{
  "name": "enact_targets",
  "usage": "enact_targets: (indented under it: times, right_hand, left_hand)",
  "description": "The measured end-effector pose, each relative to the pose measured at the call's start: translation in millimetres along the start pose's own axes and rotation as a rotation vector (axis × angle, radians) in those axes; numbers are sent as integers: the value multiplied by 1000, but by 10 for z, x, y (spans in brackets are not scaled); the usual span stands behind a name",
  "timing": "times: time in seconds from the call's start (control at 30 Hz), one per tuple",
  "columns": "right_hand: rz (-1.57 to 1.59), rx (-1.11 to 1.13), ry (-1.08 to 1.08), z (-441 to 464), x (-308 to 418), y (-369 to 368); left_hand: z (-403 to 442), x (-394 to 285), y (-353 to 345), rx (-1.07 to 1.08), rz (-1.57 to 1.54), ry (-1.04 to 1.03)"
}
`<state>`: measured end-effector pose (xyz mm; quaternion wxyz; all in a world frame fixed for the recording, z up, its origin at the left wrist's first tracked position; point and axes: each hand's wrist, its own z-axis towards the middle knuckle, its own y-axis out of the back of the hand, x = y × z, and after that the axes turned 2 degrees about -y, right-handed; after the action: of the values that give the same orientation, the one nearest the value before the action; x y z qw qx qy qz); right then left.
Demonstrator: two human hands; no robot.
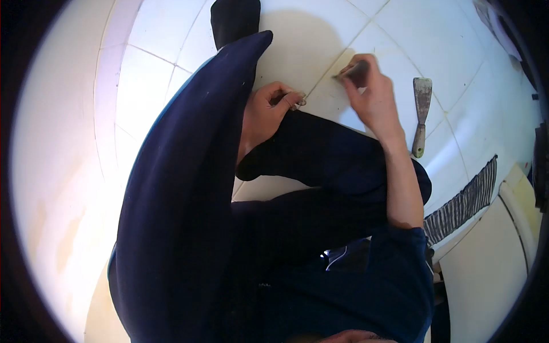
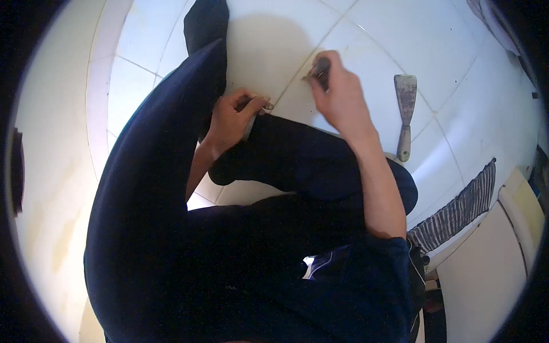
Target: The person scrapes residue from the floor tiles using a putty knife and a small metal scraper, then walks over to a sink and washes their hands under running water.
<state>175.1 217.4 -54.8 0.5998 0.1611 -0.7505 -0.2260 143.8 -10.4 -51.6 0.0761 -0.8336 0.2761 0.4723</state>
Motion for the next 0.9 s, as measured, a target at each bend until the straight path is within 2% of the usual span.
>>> enact_targets:
  times: [0.07, 0.2, 0.37, 0.47, 0.5, 0.6, 0.63, 0.77, 0.9]
  right_hand:
    - [-8, -121, 21, 79, -10, 74]
    - [35, 92, 31, 33, -39, 42]
    - [-6, -133, -13, 146, -92, 111]
    - [-90, -8, 70, 95, -233, 99]
    - [-18, 24, 25, 70, -152, 86]
    - [-86, -67, 1, 94, -129, 86]
    - [-77, -168, 61, 130, -95, 86]
    - [-23, 12, -6, 92, -109, 72]
    - [-100, -211, 1, 125, -93, -11]
  left_hand:
    - [1, 17, -7, 18, -15, -40]
    - [32, 78, 23, 27, 170, -38]
    - [54, 53, -11, 10, 40, -28]
    - [66, 104, 6, 2, 119, 20]
    - [74, 89, 15, 6, 117, 31]
    - [67, 64, 9, 12, 80, 54]
    - [65, 51, 0, 8, 47, 47]
    - [43, 29, 2, -6, 13, 42]
    - [40, 64, 13, 35, -20, -19]
